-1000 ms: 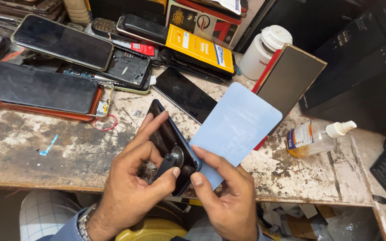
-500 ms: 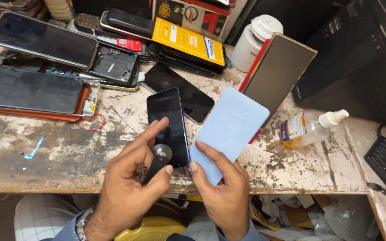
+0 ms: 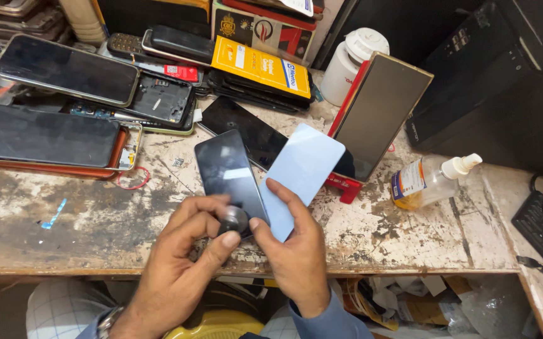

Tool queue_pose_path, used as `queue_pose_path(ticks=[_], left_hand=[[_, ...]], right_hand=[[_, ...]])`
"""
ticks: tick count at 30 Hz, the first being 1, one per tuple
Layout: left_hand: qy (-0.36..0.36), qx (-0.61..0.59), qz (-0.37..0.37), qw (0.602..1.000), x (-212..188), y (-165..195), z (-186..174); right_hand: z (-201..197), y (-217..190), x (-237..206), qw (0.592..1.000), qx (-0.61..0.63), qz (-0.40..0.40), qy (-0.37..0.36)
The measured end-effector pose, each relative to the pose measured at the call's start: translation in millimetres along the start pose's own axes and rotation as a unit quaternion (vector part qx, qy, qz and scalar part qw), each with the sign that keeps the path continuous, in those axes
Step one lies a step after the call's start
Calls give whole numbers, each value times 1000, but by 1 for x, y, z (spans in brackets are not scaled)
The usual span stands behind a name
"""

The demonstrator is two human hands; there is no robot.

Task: The person holds a smartphone and aligns a screen protector over its display, using a plastic card to help position and smooth it. They wipe the screen with a cloth, reposition the protector against the phone, and finally spray liquid from a bottle onto the screen.

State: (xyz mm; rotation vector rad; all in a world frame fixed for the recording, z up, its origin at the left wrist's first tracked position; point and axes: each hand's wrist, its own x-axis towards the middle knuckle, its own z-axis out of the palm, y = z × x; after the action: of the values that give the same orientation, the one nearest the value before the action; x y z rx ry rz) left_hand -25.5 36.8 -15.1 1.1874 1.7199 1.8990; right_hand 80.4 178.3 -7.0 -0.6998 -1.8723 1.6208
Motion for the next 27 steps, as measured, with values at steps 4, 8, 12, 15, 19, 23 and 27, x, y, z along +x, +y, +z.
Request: queue_pose_path(ticks=[4, 8, 12, 15, 19, 23, 27], left_hand=[[-7, 81, -104, 991, -1, 6, -12], [-53, 122, -141, 981, 3, 14, -19], [-105, 143, -367, 913, 10, 25, -20], [-116, 194, -298, 927, 20, 30, -21], [-131, 204, -316, 917, 35, 30, -25], [-160, 226, -342, 898, 46, 28, -28], [-175, 276, -311, 892, 48, 28, -27]], right_hand=[[-5, 2, 0, 999, 28, -9, 31], [-4, 5, -9, 997, 29, -13, 74], [7, 9, -25, 993, 34, -37, 106], [14, 13, -30, 987, 63, -87, 124], [13, 17, -27, 977, -21, -154, 145], [9, 20, -23, 973, -35, -185, 130], [7, 22, -24, 977, -24, -178, 111]])
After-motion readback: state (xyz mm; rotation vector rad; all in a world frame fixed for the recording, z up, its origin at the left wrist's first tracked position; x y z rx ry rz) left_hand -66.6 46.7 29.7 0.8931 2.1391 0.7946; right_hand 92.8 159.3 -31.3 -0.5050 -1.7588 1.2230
